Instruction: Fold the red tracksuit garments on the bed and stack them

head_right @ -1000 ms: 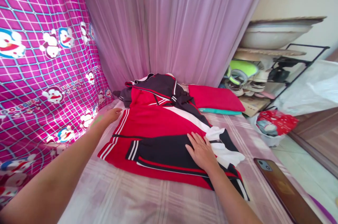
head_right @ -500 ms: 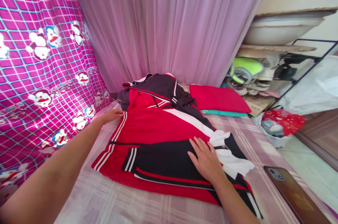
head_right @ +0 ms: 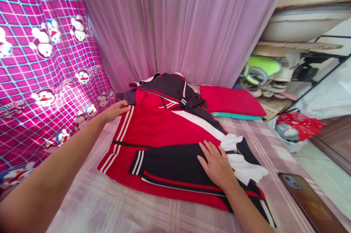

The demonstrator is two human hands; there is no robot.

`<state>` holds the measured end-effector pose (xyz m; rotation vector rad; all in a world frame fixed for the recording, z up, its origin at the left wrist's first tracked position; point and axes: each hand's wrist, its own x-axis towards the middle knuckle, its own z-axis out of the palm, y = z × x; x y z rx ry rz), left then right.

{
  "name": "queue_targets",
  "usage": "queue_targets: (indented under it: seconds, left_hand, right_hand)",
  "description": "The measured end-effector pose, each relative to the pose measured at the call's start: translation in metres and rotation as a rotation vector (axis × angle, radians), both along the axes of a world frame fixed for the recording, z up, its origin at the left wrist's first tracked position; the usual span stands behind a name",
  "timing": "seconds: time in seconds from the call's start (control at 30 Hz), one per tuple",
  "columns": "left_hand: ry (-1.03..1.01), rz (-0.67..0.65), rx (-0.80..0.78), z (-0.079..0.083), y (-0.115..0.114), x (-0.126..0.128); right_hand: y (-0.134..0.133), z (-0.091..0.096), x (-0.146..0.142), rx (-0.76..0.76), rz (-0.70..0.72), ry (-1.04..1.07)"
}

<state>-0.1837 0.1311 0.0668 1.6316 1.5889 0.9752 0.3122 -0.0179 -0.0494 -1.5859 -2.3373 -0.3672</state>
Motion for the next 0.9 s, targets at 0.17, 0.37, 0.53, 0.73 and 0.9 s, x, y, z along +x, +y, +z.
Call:
queue_targets:
  seconds: [0.17,0.37,0.53,0.73,0.9]
  left_hand:
    - [0.098,0.181,0.038,-0.017,0.005,-0.002]
    - [-0.065,0.122,-0.167,-0.045,-0.01,-0.003]
    - [-0.176,0.003,-0.305,-0.046,-0.033,-0.021]
    - [-0.177,-0.059,-0.332,-0.048,-0.051,-0.028]
    - [-0.058,-0.04,-0.324,-0.05,-0.054,-0.026]
  right_hand:
    - [0.0,0.002,-0.001,0.002,0.0,-0.011]
    - [0.0,-0.001,0.001,0.009,0.004,-0.007]
    - [0.001,-0.003,0.003,0.036,0.022,-0.006]
    - [0.001,-0.002,0.002,0.033,0.007,-0.023]
    - [0.001,-0.002,0.002,0.014,-0.001,-0.027]
